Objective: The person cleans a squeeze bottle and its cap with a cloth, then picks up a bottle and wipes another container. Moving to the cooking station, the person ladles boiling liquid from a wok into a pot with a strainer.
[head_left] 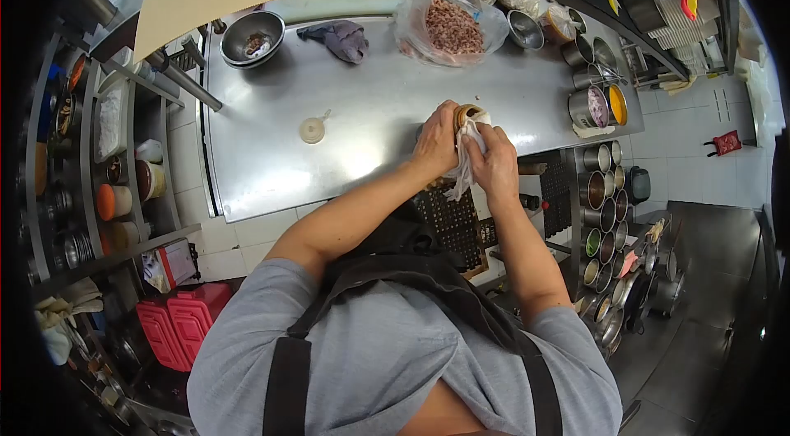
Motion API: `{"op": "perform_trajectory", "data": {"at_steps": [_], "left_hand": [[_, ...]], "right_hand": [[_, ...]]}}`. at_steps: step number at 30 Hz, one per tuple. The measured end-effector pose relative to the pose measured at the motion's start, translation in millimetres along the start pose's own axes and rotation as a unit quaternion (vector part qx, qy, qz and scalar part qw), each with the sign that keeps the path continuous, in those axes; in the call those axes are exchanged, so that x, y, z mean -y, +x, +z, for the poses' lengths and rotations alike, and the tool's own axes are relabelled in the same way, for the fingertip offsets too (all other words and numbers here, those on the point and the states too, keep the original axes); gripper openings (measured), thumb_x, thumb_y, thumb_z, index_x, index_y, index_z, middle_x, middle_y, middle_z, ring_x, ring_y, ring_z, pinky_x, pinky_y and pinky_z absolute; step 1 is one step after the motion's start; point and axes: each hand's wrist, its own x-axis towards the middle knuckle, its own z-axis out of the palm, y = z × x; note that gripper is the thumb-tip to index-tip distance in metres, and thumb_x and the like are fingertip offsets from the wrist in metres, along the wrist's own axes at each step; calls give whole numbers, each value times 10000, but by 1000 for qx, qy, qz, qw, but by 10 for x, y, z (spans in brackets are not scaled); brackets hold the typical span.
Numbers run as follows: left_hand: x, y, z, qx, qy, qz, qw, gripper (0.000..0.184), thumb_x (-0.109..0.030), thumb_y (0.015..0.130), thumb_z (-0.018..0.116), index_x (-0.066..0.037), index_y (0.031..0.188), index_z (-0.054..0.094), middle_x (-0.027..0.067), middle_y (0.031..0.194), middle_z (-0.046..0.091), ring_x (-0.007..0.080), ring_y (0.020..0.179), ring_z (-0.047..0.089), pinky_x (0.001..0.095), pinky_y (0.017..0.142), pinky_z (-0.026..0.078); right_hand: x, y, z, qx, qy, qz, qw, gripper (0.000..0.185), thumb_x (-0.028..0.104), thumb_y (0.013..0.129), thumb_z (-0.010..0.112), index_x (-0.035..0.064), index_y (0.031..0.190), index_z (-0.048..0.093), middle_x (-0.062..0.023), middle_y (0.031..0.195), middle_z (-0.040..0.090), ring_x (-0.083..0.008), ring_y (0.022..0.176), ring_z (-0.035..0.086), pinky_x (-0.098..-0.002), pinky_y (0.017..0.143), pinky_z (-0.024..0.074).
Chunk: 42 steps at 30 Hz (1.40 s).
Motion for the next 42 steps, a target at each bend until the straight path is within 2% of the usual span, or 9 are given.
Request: {"op": "perform_trajectory", "data": {"at_steps": [7, 10, 18, 22, 27, 28, 32, 38, 42], "left_hand": [[146, 320, -423, 146, -35, 61, 987, 761, -128, 676, 792, -71, 1325, 399, 168, 1235, 568, 363, 1143, 568, 403, 973, 461], [143, 422, -449, 295, -105, -47, 949, 793, -132, 623, 825, -90, 1309, 430, 164, 1250, 573, 331, 1177, 559, 394, 987, 453], [111, 38, 33, -48, -9, 14, 999, 645, -84, 725, 716, -28, 1286, 403, 242, 1212, 550, 423, 1107, 542, 461, 960, 436], [124, 29, 0, -50, 9, 25, 998, 709, -78, 710, 711, -11, 1327, 367, 251, 1255, 519, 430, 1167, 506, 466, 1012, 405], [224, 274, -485, 186, -104, 28, 977, 911, -154, 626, 812, -82, 1402, 341, 190, 1333, 489, 376, 1269, 457, 428, 1070, 380], [265, 310, -493, 204, -93, 36, 974, 903, -130, 613, 836, -114, 1392, 377, 146, 1313, 533, 310, 1215, 528, 390, 1025, 423], [290, 358, -402, 262, -122, -60, 955, 818, -117, 638, 818, -116, 1348, 413, 133, 1208, 602, 296, 1146, 581, 391, 981, 453], [123, 54, -91, -28, -22, -5, 999, 617, -73, 736, 705, -10, 1261, 389, 237, 1152, 581, 425, 1052, 573, 462, 898, 469], [112, -12, 15, -79, 34, -21, 996, 620, -70, 750, 695, -8, 1277, 373, 257, 1196, 550, 440, 1097, 542, 480, 923, 446]], "right_hand": [[-116, 112, -145, 75, 35, -60, 995, 283, 150, 822, 704, 33, 1076, 664, -182, 874, 596, -389, 771, 600, -440, 696, 480], [-148, 158, -139, 89, 18, -78, 993, 292, 150, 813, 710, 37, 1078, 666, -181, 893, 602, -389, 799, 607, -437, 712, 484], [131, 55, 46, -8, -30, 7, 999, 274, 181, 837, 665, 32, 1067, 664, -200, 903, 606, -401, 808, 617, -452, 714, 498], [76, 53, 7, 0, -8, 4, 1000, 269, 167, 834, 677, 25, 1062, 659, -198, 895, 601, -400, 795, 615, -452, 705, 494], [-42, 96, -155, 93, 38, -47, 994, 273, 116, 824, 696, 26, 1079, 655, -183, 886, 590, -373, 773, 607, -428, 698, 484], [-69, 116, -143, 88, 36, -81, 992, 273, 109, 824, 694, 36, 1084, 658, -175, 882, 589, -364, 759, 603, -421, 691, 484], [-22, 174, -115, 94, 27, -43, 994, 271, 127, 826, 694, 40, 1081, 660, -176, 887, 592, -368, 774, 609, -429, 699, 485], [102, 72, 116, -4, 13, 15, 1000, 282, 165, 830, 687, 30, 1075, 653, -186, 888, 596, -391, 799, 609, -451, 717, 489], [105, 66, 111, -15, 19, 15, 1000, 284, 154, 826, 690, 29, 1078, 653, -186, 884, 600, -388, 787, 607, -445, 711, 490]]}}
